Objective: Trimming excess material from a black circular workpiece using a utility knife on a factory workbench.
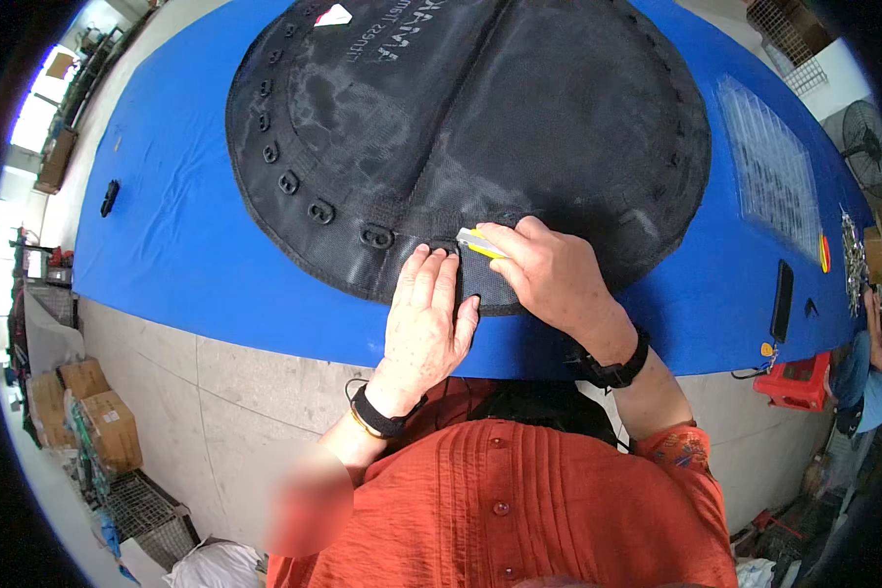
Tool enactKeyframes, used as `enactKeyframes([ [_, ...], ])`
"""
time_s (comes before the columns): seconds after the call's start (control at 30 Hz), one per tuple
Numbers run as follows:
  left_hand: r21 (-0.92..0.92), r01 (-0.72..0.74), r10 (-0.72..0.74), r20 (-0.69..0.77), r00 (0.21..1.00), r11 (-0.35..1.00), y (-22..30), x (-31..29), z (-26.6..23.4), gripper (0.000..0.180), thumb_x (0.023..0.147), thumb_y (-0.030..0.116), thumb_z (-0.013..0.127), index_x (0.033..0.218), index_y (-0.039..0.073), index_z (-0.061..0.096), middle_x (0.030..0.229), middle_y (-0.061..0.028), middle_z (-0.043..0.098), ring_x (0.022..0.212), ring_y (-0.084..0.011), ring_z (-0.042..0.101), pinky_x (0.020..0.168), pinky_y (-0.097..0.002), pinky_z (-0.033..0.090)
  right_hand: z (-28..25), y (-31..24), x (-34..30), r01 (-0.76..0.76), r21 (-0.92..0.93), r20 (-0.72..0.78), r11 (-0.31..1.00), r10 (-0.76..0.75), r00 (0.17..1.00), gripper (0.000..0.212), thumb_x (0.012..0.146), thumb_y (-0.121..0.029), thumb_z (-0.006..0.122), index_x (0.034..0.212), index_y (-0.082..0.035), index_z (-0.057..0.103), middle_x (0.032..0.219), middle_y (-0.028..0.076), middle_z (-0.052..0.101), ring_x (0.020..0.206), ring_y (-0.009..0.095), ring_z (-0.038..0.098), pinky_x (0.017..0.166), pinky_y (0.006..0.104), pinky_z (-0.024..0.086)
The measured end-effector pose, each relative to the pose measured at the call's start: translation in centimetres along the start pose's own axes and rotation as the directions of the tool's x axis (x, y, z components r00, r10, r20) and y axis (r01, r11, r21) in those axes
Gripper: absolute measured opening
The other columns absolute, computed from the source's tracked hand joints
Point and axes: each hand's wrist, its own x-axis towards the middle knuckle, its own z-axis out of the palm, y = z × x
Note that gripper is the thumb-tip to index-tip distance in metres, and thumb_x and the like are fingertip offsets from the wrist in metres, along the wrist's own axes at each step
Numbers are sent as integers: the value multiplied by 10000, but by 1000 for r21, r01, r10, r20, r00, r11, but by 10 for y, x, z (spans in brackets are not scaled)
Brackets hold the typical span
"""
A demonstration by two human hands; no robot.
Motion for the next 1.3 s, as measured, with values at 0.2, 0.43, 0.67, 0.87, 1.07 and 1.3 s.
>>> enactKeyframes([
  [0.2,-17,1,-1,3,1000,1000,-1,2,1,571,949,171,747,1439,-60,569,1440,-272,573,1422,-482,502,1191,-532,440,-8,9,8,41,51,46,998,-44,998,328,938,-207,738,1264,-171,741,909,109,645,789,318,733,667,439,585],
  [0.43,-22,5,-5,-4,1000,1000,-1,2,1,575,946,169,753,1440,-60,570,1435,-277,576,1418,-482,509,1189,-534,445,-13,10,11,97,-21,80,995,-95,992,361,922,-202,756,1281,-172,741,943,101,647,808,310,728,680,428,584],
  [0.67,-8,9,-9,-8,1000,1000,-1,1,0,577,941,171,759,1438,-57,574,1438,-271,578,1417,-476,512,1190,-528,445,-6,7,8,53,16,78,998,-54,995,304,953,-204,717,1253,-165,742,958,117,657,813,326,727,683,437,593],
  [0.87,-20,0,0,-3,1000,1000,-2,3,4,571,942,174,758,1434,-52,576,1440,-264,577,1420,-477,507,1191,-534,442,-3,3,4,62,37,23,997,-63,998,230,969,-191,662,1160,-94,746,1102,85,681,844,297,714,672,412,617],
  [1.07,-3,5,-5,-15,1000,1000,-4,0,3,566,938,168,761,1426,-53,576,1436,-264,576,1422,-476,504,1193,-530,441,-4,2,4,139,-3,45,990,-138,989,247,952,-174,662,1148,-44,738,1206,54,675,882,282,701,687,401,628],
  [1.3,-5,8,-8,-21,1000,1000,-2,1,2,564,932,161,765,1418,-62,584,1424,-261,584,1413,-466,517,1186,-520,450,8,10,-4,-48,192,-7,980,50,999,331,1012,-229,667,1337,-173,684,1064,141,696,894,383,727,753,481,610],
])
